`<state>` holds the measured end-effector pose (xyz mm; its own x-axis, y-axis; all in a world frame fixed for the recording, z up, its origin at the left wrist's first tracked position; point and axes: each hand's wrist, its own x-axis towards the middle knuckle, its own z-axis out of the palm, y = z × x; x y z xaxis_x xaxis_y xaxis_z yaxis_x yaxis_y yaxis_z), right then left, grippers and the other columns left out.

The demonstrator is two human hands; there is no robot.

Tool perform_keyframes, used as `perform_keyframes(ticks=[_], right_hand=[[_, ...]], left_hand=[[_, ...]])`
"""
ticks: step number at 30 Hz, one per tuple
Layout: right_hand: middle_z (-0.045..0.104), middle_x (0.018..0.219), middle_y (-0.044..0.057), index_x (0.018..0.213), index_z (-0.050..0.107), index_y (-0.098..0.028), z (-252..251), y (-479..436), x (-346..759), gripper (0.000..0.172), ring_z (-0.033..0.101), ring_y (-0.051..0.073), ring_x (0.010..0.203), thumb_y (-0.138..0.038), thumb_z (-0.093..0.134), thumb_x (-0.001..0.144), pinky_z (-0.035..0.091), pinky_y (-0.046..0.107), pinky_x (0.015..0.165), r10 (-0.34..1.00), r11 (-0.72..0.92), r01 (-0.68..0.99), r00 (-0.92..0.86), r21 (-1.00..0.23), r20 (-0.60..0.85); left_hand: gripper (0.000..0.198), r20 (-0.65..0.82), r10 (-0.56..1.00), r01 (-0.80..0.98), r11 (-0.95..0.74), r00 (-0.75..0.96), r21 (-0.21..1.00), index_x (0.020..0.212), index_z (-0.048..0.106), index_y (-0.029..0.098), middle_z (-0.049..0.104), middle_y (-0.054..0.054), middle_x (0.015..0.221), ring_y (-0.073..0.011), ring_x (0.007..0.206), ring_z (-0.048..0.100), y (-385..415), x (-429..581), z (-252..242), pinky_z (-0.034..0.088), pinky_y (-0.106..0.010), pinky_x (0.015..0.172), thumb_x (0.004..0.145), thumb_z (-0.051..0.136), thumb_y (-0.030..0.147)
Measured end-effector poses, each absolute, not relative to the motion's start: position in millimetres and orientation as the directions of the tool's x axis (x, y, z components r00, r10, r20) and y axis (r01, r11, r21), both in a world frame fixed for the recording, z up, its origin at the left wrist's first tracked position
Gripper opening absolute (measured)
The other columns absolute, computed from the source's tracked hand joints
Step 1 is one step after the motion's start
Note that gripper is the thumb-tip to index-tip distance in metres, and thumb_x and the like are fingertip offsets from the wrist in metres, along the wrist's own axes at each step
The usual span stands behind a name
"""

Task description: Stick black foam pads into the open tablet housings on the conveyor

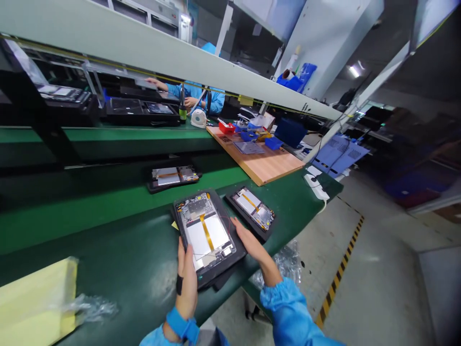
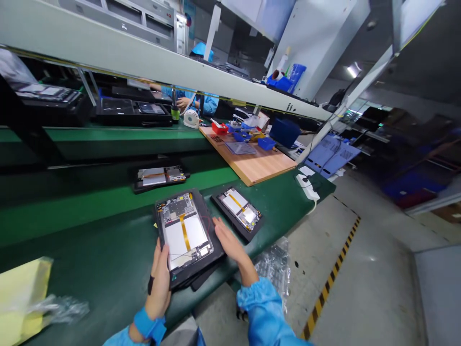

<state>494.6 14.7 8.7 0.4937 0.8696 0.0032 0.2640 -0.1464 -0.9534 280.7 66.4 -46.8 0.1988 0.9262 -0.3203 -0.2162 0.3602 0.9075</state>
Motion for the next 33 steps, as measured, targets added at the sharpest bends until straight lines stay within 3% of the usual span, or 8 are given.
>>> perform_keyframes(ticks=[3, 5, 11, 15, 18, 25, 29, 33], right_hand=[[0.053, 0.163, 0.01, 0.138, 0.074, -0.029, 1.4, 5.8, 481.0, 0.077, 0.033, 0.034, 0.162, -0.085, 0.062, 0.087, 0.011, 0.058, 0.135, 0.881, -0.103, 0.215, 0.473, -0.971, 0.011], [0.049, 0.165, 0.007, 0.141, 0.072, -0.03, -0.2, 0.4, 478.8, 0.075, 0.031, 0.033, 0.163, -0.083, 0.061, 0.09, 0.008, 0.056, 0.136, 0.874, -0.077, 0.166, 0.485, -0.983, 0.013], [0.065, 0.151, 0.01, 0.136, 0.076, -0.023, -8.0, -2.7, 493.2, 0.074, 0.05, 0.035, 0.152, -0.081, 0.057, 0.093, 0.032, 0.053, 0.131, 0.832, -0.023, -0.004, 0.554, -1.0, -0.022], [0.074, 0.14, 0.007, 0.128, 0.08, -0.026, -9.0, -1.9, 498.2, 0.072, 0.062, 0.036, 0.141, -0.082, 0.063, 0.086, 0.043, 0.055, 0.124, 0.791, -0.012, -0.061, 0.61, -0.998, -0.047], [0.075, 0.139, 0.006, 0.123, 0.082, -0.028, -5.9, -1.6, 497.8, 0.066, 0.06, 0.035, 0.143, -0.078, 0.07, 0.082, 0.041, 0.053, 0.126, 0.751, -0.006, -0.054, 0.659, -0.999, -0.04], [0.077, 0.134, 0.008, 0.118, 0.084, -0.024, 18.0, -6.6, 488.9, 0.061, 0.064, 0.039, 0.138, -0.067, 0.084, 0.074, 0.046, 0.054, 0.121, 0.664, -0.026, -0.048, 0.745, -0.999, -0.053], [0.074, 0.14, 0.006, 0.124, 0.081, -0.027, 32.7, -14.6, 465.0, 0.058, 0.063, 0.036, 0.14, -0.064, 0.082, 0.079, 0.05, 0.049, 0.12, 0.651, 0.004, -0.055, 0.758, -0.998, -0.039], [0.066, 0.151, 0.009, 0.138, 0.074, -0.027, 21.0, -15.4, 410.5, 0.066, 0.055, 0.038, 0.148, -0.069, 0.074, 0.087, 0.041, 0.054, 0.126, 0.746, -0.055, -0.054, 0.662, -0.997, -0.077]], left_hand=[[0.081, -0.319, 0.931, -0.241, 0.355, 0.176, 0.903, 0.167, 0.032, 0.032, 0.03, -0.001, 0.176, -0.0295, 0.162, 0.03, 59.3, 289.3, -41.6, 0.03, -0.041, 0.133, 0.1, 0.05, 0.073], [0.083, -0.302, 0.938, -0.244, 0.337, 0.171, 0.909, 0.169, 0.027, 0.031, 0.028, -0.001, 0.177, -0.0288, 0.163, 0.027, 58.1, 289.2, -36.7, 0.028, -0.039, 0.133, 0.1, 0.05, 0.072], [0.081, -0.211, 0.957, -0.23, 0.254, 0.198, 0.939, 0.171, 0.023, 0.028, 0.015, 0.0, 0.18, -0.0247, 0.166, 0.011, 60.3, 309.5, -22.3, 0.011, -0.039, 0.136, 0.104, 0.05, 0.065], [0.068, -0.148, 0.969, -0.252, 0.197, 0.199, 0.947, 0.162, 0.044, 0.028, 0.009, 0.0, 0.181, -0.0236, 0.166, -0.004, 60.1, 324.3, -15.8, -0.009, -0.038, 0.133, 0.102, 0.058, 0.056], [0.066, -0.157, 0.962, -0.333, 0.227, 0.225, 0.915, 0.158, 0.05, 0.027, 0.016, -0.001, 0.18, -0.0226, 0.167, 0.001, 57.5, 323.8, -11.5, -0.002, -0.035, 0.134, 0.1, 0.061, 0.055], [0.08, -0.228, 0.935, -0.577, 0.349, 0.273, 0.739, 0.17, 0.024, 0.024, 0.024, -0.005, 0.178, -0.0215, 0.163, 0.026, 60.3, 308.3, 16.1, 0.03, -0.035, 0.131, 0.1, 0.054, 0.049], [0.076, -0.214, 0.943, -0.644, 0.331, 0.255, 0.69, 0.163, 0.042, 0.022, 0.039, -0.008, 0.172, -0.0245, 0.159, 0.036, 60.6, 277.3, 38.0, 0.039, -0.034, 0.127, 0.094, 0.064, 0.044], [0.066, -0.198, 0.978, -0.656, 0.195, 0.071, 0.729, 0.153, 0.058, 0.029, 0.047, -0.005, 0.167, -0.0283, 0.158, 0.039, 54.3, 203.8, 41.9, 0.035, -0.037, 0.13, 0.091, 0.075, 0.045]])
